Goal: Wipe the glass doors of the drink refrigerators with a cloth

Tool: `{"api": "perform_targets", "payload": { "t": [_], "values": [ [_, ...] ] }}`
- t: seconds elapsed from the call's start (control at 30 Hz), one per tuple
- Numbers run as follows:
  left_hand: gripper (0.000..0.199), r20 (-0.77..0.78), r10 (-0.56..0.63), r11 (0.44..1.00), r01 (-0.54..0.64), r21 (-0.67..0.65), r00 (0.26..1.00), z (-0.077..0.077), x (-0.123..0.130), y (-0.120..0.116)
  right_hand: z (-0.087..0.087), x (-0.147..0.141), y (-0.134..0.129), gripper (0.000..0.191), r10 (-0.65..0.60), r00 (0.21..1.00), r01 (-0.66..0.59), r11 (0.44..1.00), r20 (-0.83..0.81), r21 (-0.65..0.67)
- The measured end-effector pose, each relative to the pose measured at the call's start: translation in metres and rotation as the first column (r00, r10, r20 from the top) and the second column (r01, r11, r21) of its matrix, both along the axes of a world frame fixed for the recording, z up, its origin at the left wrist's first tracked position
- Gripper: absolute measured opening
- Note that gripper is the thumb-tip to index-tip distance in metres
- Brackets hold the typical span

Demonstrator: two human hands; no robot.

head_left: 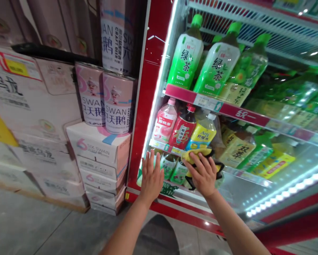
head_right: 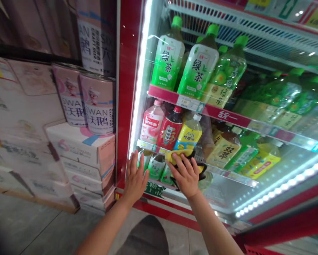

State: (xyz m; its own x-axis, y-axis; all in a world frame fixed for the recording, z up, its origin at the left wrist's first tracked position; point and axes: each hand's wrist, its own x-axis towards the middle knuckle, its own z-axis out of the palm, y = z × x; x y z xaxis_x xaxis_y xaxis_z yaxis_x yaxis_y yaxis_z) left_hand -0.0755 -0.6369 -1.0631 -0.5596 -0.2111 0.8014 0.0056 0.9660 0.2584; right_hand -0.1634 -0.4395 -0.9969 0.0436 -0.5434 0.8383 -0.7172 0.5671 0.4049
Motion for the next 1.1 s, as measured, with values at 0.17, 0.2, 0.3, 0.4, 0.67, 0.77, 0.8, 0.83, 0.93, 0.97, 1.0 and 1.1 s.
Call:
{"api": "perform_targets", "payload": {
  "t": [0.17,0.2,0.3,0.4,0.67,0.77,0.8,0.83,0.93,0.97,1.0,1.1],
  "values": [
    [0.076,-0.021,-0.045,0.998,0.044,-0.035,0.999,0.005,-0.004,0.016,-0.008,0.002,-0.002,0.021,0.124,0.992,-0.110,0.954,-0.033,0.279],
    [0.076,-0.024,-0.049,0.998,0.048,-0.035,0.999,0.006,-0.004,0.019,0.002,-0.002,-0.002,0.020,0.121,0.991,-0.102,0.955,-0.052,0.277],
    [0.077,-0.031,-0.070,0.997,0.068,-0.044,0.997,0.005,-0.006,0.030,0.027,-0.013,0.010,0.028,0.014,0.997,-0.005,0.993,-0.077,0.122],
    [0.078,-0.031,-0.104,0.992,0.101,-0.073,0.994,0.005,-0.010,0.038,0.018,-0.013,0.027,0.036,-0.109,0.993,0.106,0.991,-0.034,-0.087],
    [0.082,-0.092,-0.120,0.992,0.114,-0.060,0.989,0.013,-0.030,0.054,0.021,-0.017,0.036,0.019,0.068,0.994,-0.048,0.975,-0.086,0.218],
    [0.084,-0.134,-0.118,0.991,0.108,-0.080,0.984,0.013,-0.037,0.062,0.038,-0.030,0.062,0.029,-0.068,0.993,0.069,0.998,-0.097,0.014],
    [0.083,-0.139,-0.123,0.989,0.111,-0.096,0.983,0.012,-0.038,0.065,0.033,-0.032,0.073,0.031,-0.112,0.990,0.106,0.992,-0.087,-0.070],
    [0.083,-0.135,-0.131,0.987,0.117,-0.113,0.982,0.011,-0.040,0.067,0.025,-0.033,0.082,0.032,-0.141,0.987,0.130,0.981,-0.071,-0.141],
    [0.086,-0.090,-0.145,0.979,0.130,-0.159,0.985,0.008,-0.044,0.071,-0.012,-0.027,0.096,0.029,-0.116,0.993,0.108,0.976,-0.030,-0.189],
    [0.089,-0.075,-0.141,0.977,0.126,-0.174,0.987,0.007,-0.045,0.071,-0.020,-0.024,0.095,0.028,-0.077,0.997,0.073,0.988,-0.025,-0.134],
    [0.093,-0.063,-0.133,0.975,0.119,-0.188,0.989,0.006,-0.046,0.070,-0.023,-0.022,0.092,0.026,-0.034,0.999,0.032,0.998,-0.027,-0.051],
    [0.102,-0.041,-0.113,0.971,0.102,-0.218,0.993,0.006,-0.049,0.070,-0.003,-0.026,0.084,0.019,0.049,0.997,-0.038,0.986,-0.061,0.163]
  ]
}}
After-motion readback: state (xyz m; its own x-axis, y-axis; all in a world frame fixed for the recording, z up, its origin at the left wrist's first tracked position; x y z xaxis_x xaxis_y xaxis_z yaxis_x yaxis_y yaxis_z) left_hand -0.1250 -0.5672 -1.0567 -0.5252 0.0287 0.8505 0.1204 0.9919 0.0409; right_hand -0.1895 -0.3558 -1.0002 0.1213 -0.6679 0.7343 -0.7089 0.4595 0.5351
